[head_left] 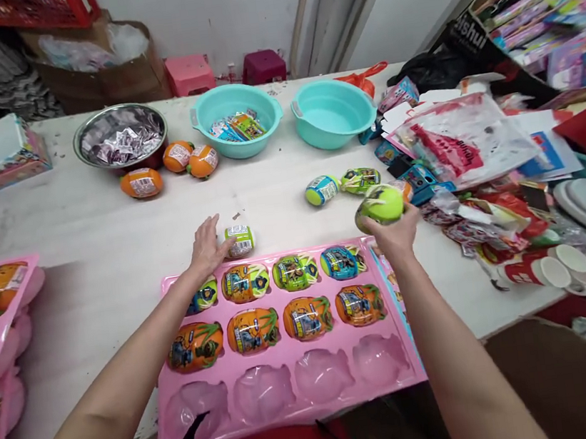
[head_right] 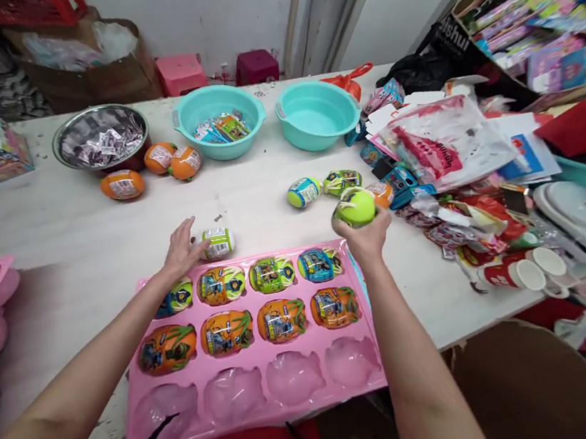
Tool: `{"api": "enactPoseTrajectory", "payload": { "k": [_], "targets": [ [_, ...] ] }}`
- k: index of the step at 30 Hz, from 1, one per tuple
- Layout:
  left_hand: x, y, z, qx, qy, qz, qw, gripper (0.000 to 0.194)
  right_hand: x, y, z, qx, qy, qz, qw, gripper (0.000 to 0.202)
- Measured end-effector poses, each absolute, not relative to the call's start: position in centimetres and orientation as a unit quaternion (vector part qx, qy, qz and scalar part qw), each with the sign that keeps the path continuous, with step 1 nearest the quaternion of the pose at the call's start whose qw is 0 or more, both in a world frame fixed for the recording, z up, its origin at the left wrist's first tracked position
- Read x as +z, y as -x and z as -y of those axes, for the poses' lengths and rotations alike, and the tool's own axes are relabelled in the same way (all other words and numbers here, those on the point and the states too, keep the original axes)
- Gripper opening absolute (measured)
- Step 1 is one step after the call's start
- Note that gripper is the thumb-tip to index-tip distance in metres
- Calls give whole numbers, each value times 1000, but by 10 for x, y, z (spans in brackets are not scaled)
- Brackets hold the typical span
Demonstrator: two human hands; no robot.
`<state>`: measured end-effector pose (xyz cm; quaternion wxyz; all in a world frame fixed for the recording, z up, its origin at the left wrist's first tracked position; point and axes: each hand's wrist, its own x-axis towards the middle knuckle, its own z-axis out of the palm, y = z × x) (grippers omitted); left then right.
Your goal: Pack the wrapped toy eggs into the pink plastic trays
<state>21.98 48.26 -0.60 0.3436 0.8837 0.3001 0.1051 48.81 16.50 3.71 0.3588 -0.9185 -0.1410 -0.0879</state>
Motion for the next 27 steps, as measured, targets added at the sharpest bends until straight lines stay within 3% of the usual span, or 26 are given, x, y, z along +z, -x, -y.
{"api": "enactPoseTrajectory", "payload": {
  "k": [2, 3, 6, 8, 11, 14, 17, 20, 27],
  "targets": [
    [22, -209, -457, 128, -865, -289, 390, 81, 56, -414, -170, -28, 818, 133, 559, 100],
    [37, -201, -439, 120, -852, -264, 436, 86, 61, -371, -175, 38, 772, 137, 620, 97],
    [69, -165, -381, 28, -796, -159, 584, 102, 55, -242, -190, 235, 671, 88, 697, 86],
    [75, -131, -355, -17, -771, -136, 622, 102, 40, -175, -194, 297, 607, 44, 736, 68],
    [68, -65, -351, -20, -795, -166, 583, 89, 18, -121, -185, 396, 588, 90, 700, 53],
    [59, 0, -370, -35, -799, -249, 546, 80, 6, -107, -166, 427, 647, 120, 620, 54],
    [51, 45, -379, -63, -778, -298, 549, 75, 0, -103, -151, 397, 696, 108, 589, 61],
    [35, 65, -366, -52, -809, -229, 539, 72, -1, -93, -146, 369, 723, 175, 558, 59],
    [-2, 78, -348, -46, -897, -171, 405, 68, -15, -60, -166, 227, 745, 425, 462, 54]
  ]
}}
